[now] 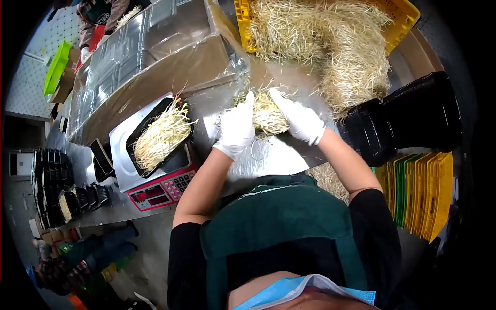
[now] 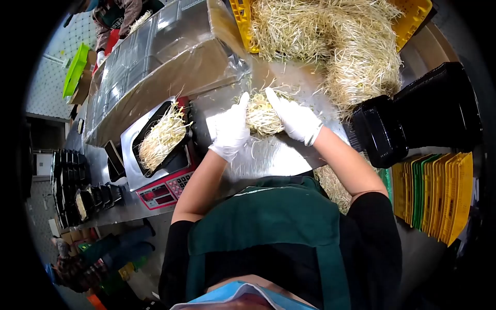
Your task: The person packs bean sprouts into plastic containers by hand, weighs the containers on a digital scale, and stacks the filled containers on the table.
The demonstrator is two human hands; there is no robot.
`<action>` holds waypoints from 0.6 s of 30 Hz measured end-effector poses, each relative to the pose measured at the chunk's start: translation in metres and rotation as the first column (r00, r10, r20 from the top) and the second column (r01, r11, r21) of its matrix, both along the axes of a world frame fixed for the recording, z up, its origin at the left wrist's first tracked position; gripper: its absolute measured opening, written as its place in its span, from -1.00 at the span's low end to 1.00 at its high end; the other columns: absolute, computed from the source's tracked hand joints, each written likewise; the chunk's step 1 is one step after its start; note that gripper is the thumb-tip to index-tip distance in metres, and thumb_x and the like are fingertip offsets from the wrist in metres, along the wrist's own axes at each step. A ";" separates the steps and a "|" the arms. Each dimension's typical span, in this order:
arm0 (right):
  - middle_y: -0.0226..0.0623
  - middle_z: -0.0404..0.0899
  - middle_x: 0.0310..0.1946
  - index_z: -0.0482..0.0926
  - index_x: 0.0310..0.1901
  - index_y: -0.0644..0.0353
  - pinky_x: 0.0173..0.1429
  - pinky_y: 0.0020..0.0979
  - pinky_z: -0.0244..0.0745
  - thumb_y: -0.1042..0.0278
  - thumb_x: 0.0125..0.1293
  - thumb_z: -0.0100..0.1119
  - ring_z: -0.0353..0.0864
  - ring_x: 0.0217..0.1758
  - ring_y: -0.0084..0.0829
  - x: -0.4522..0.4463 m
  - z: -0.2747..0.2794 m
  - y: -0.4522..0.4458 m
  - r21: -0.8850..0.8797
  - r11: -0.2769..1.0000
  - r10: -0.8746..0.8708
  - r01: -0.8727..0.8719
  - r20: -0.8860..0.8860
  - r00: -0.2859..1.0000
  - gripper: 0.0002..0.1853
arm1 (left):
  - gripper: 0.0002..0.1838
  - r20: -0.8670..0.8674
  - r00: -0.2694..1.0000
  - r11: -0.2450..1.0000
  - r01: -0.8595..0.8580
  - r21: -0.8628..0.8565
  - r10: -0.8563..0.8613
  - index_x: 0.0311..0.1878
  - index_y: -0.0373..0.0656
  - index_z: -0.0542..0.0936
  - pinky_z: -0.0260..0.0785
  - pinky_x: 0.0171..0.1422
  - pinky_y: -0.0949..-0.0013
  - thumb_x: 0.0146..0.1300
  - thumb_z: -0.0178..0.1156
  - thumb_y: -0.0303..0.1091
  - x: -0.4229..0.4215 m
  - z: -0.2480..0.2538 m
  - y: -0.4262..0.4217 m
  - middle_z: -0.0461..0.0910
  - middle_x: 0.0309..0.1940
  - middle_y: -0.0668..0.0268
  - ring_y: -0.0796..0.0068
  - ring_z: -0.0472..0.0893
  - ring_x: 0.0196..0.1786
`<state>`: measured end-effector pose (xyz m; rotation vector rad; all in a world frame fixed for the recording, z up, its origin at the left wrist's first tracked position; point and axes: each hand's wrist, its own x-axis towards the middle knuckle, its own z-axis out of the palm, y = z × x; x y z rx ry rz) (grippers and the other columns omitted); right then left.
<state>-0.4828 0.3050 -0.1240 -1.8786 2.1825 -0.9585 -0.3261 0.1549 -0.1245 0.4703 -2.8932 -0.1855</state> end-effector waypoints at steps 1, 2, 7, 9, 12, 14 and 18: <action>0.13 0.50 0.15 0.15 0.43 0.21 0.25 -0.18 0.45 0.54 0.21 0.10 0.52 0.18 0.08 -0.009 0.004 0.000 0.255 0.966 -0.022 0.036 -0.060 0.998 -0.28 | -0.44 0.129 0.991 0.999 -0.040 -0.012 0.042 0.36 -0.45 0.25 0.50 0.02 0.29 0.35 -0.05 -0.37 0.005 0.005 0.001 0.63 -0.19 0.03 0.18 0.67 -0.17; 0.12 0.52 0.12 0.17 0.42 0.19 0.23 -0.18 0.46 0.58 0.18 0.08 0.53 0.14 0.10 -0.019 0.010 0.003 0.490 0.868 -0.026 0.083 -0.123 0.992 -0.28 | -0.44 0.131 0.991 0.999 -0.040 -0.013 0.042 0.36 -0.45 0.25 0.50 0.02 0.29 0.35 -0.05 -0.37 0.012 0.005 0.002 0.63 -0.19 0.03 0.18 0.67 -0.17; -0.03 0.60 0.04 0.39 0.29 0.24 0.26 -0.36 0.46 0.59 0.05 0.15 0.59 0.14 -0.14 -0.033 0.033 0.026 0.241 0.969 -0.125 0.046 0.321 0.939 -0.35 | -0.44 -0.013 0.993 0.992 0.120 0.036 -0.120 0.31 -0.28 0.38 0.52 -0.06 0.25 0.18 0.11 -0.45 0.050 -0.011 0.011 0.59 -0.38 0.11 0.19 0.61 -0.36; -0.07 0.54 0.15 0.40 0.27 0.24 0.29 -0.39 0.42 0.42 0.02 0.39 0.57 0.14 -0.32 -0.014 0.021 0.008 0.308 0.949 -0.200 0.063 0.436 0.877 -0.30 | -0.37 0.015 0.982 0.982 0.186 0.015 -0.187 0.28 -0.17 0.45 0.38 0.22 0.13 0.04 0.21 -0.41 0.047 -0.023 0.028 0.58 -0.33 0.16 0.20 0.60 -0.25; 0.05 0.34 0.32 0.28 0.38 0.26 0.42 -0.31 0.30 0.22 -0.14 0.58 0.36 0.38 -0.18 -0.007 -0.029 -0.002 0.305 0.951 0.017 -0.049 0.106 0.994 0.00 | -0.33 -0.094 0.990 0.994 0.097 -0.050 -0.101 0.36 -0.07 0.39 -0.03 0.52 -0.09 0.11 0.18 -0.30 0.047 -0.064 0.032 0.50 0.10 0.15 0.21 0.42 0.26; 0.06 0.20 0.42 0.13 0.46 0.30 0.58 -0.28 0.01 0.05 -0.23 0.62 0.20 0.48 -0.08 -0.022 -0.025 0.011 0.262 0.954 0.069 -0.148 0.289 0.955 0.22 | -0.21 -0.093 0.995 0.994 0.044 0.103 -0.034 0.40 -0.08 0.34 -0.08 0.54 -0.10 0.02 0.29 -0.23 0.070 -0.057 0.025 0.47 0.15 0.14 0.19 0.39 0.29; 0.08 0.01 0.51 0.02 0.50 0.23 0.59 -0.14 -0.08 -0.29 -0.19 0.50 -0.09 0.60 0.00 0.004 -0.029 0.014 0.210 0.977 -0.025 -0.026 0.240 0.971 0.30 | 0.18 -0.093 0.987 0.950 -0.098 0.297 0.131 0.48 -0.13 0.19 -0.18 0.56 -0.13 -0.30 0.54 -0.06 0.066 -0.062 0.028 0.42 0.23 0.16 0.14 0.30 0.36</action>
